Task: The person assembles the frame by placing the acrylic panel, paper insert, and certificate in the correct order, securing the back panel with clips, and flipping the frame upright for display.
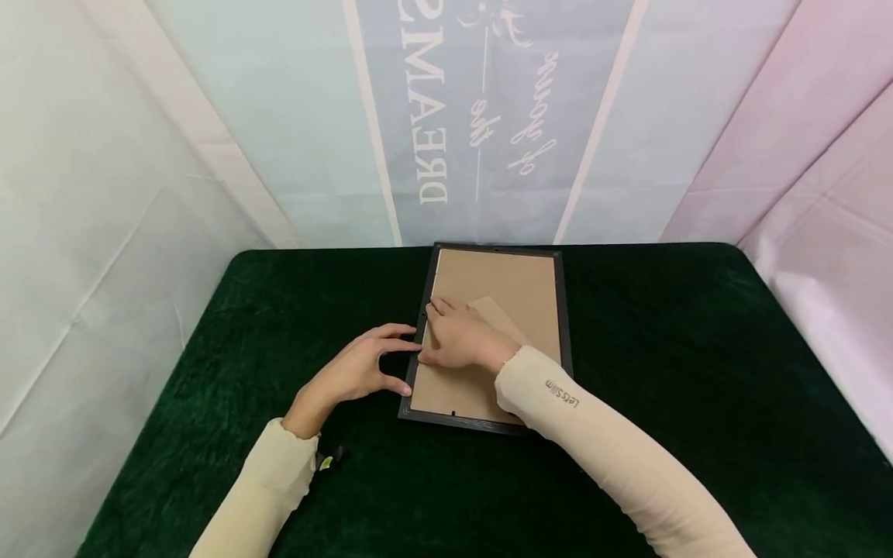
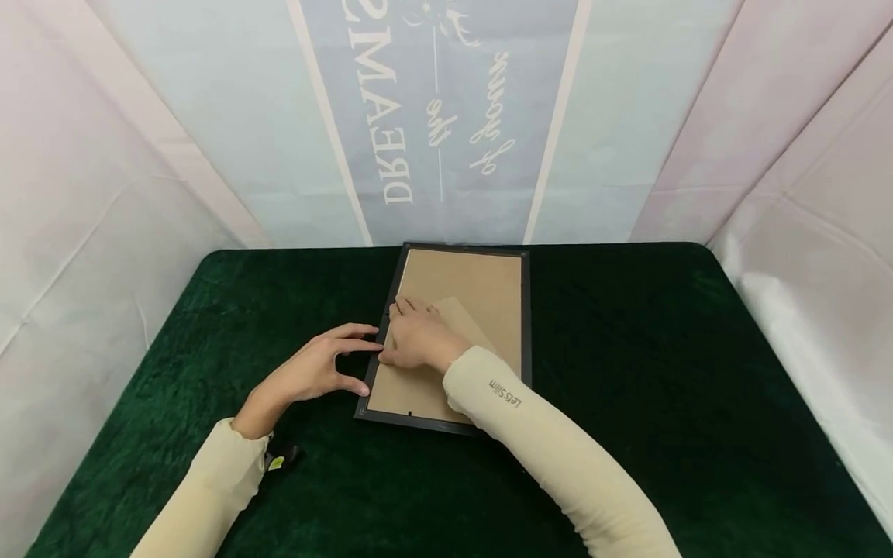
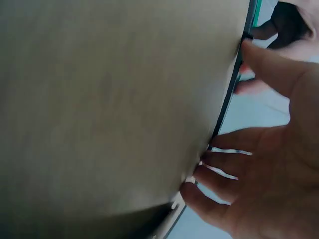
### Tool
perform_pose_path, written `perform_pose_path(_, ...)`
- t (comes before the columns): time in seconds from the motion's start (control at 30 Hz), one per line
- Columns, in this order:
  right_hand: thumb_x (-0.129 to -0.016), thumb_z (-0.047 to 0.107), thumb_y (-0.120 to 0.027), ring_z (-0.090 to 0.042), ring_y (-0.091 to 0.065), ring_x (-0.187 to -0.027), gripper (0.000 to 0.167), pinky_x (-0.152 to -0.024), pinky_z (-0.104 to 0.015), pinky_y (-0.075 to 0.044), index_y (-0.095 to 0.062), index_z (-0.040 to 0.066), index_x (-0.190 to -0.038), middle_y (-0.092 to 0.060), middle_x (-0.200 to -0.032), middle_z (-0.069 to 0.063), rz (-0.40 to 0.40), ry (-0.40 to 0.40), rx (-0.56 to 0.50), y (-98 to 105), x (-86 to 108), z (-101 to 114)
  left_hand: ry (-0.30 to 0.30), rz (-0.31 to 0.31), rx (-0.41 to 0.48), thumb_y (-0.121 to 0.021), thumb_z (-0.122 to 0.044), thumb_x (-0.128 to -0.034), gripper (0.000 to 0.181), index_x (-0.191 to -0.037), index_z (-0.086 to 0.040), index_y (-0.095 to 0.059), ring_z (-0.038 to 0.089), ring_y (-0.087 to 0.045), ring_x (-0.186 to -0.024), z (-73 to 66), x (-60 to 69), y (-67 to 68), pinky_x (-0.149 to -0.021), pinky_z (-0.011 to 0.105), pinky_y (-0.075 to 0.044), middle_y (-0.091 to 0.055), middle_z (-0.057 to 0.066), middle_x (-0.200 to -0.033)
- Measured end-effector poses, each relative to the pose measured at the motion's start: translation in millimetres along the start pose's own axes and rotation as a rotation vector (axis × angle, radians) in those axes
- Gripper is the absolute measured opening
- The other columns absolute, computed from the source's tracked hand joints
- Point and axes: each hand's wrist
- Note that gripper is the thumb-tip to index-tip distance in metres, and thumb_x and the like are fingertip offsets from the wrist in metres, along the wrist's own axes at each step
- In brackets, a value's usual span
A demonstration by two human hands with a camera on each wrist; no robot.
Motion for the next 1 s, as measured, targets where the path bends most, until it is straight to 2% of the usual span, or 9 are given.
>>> perform_pose_path(0.23,-0.091,0.055,-0.064,-0.030,-0.014,-0.155,0.090,-0.123,-0.054,-0.020,-0.027,0.006,-0.157,-0.018,-0.167,-0.011,-0.027,-0.041,-0.008,0.7,-1.6,3.0,0.001,0.003,0.004,-0.086,-0.037,-0.0747,0.065,-0.134,-0.021,-0.064,0.029,-0.041,-0.144,1.0,-0.2,0.7,-0.114,0.056,-0.037,-0.045,0.001,-0.155)
perform_pose_path(0.57,-0.084,0.050,-0.075,-0.030,-0.017,-0.155,0.093,-0.123,-0.054,-0.022,-0.033,0.006,-0.155,-0.021,-0.166,-0.010,-0.029,-0.108,-0.046,0.9,-4.8,7.8,0.023,0.013,-0.010,-0.086,-0.036,-0.0749,0.064,-0.134,-0.022,-0.064,0.026,-0.041,-0.144,-1.3,-0.9,-3.5,-0.113,0.054,-0.039,-0.044,-0.002,-0.155)
perform_pose_path(1.0,-0.083,0.042,-0.078,-0.033,-0.018,-0.154,0.092,-0.122,-0.056,-0.023,-0.035,0.003,-0.153,-0.021,-0.166,-0.013,-0.029,-0.105,-0.050,1.8,-7.1,11.2,0.047,0.023,-0.016,-0.086,-0.037,-0.0756,0.064,-0.134,-0.024,-0.063,0.026,-0.040,-0.145,-2.7,-1.0,-1.4,-0.113,0.056,-0.038,-0.043,-0.002,-0.156)
Point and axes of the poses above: each hand's wrist, its own x-axis away from the middle knuckle, its own y-axis out of the back of the hand, z = x × y
